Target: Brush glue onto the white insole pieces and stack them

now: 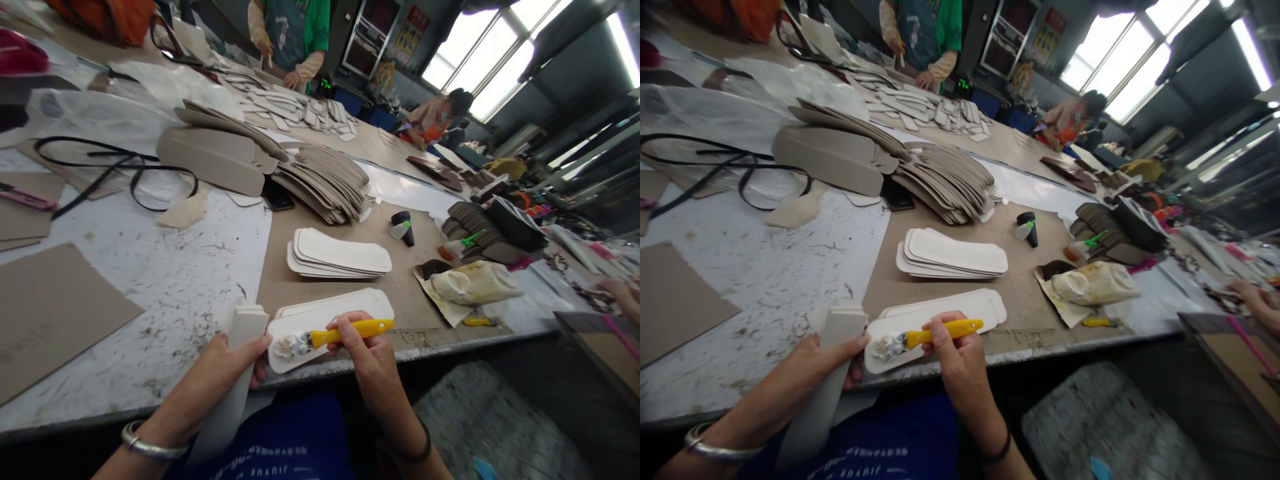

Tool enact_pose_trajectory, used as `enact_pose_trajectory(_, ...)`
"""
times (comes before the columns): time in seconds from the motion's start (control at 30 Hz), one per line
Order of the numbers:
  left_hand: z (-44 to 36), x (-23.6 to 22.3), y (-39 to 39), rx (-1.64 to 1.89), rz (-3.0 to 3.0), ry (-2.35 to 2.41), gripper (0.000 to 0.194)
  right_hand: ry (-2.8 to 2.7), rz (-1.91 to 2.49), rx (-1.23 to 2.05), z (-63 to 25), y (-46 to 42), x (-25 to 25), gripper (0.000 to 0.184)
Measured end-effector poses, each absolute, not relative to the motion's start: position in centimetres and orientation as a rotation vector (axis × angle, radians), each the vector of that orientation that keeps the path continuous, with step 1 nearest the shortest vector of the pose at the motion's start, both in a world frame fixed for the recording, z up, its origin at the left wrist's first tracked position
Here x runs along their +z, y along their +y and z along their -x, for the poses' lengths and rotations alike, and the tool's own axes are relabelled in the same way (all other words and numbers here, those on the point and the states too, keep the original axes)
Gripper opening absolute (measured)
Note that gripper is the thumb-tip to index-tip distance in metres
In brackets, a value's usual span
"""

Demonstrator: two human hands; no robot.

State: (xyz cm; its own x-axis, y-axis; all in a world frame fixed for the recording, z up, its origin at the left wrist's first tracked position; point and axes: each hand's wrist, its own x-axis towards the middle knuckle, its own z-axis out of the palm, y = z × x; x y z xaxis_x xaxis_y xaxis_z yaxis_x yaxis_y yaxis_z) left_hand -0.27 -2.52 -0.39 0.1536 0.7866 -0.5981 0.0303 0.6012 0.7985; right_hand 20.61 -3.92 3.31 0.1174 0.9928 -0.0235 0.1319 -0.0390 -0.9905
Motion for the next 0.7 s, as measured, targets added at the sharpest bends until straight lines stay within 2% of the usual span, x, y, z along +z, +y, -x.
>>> enact_pose_trajectory(0.13,0.4,-1.1,-2.6,0.598,-0.852,1.339,0.047,-1.281,1.515,0.901,-21.3,-3.9,2.5,0.029)
enact_pose_trajectory(0.43,0.8,-2.7,-2.5,0.521,-0.921,1.423,0.051,-1.6,1.683,0.016,-28.3,-3.7,2.8,0.023)
enact_pose_trajectory(0.53,0.9,-2.2,-2.4,0.444,-0.962,1.435,0.05,-1.672,1.646,-0.112,-29.1,-3.7,3.2,0.018)
enact_pose_trajectory(0.7,0.6,-1.4,-2.9,0.527,-0.933,1.476,0.047,-1.841,1.597,-0.224,-28.6,-4.0,3.0,0.014)
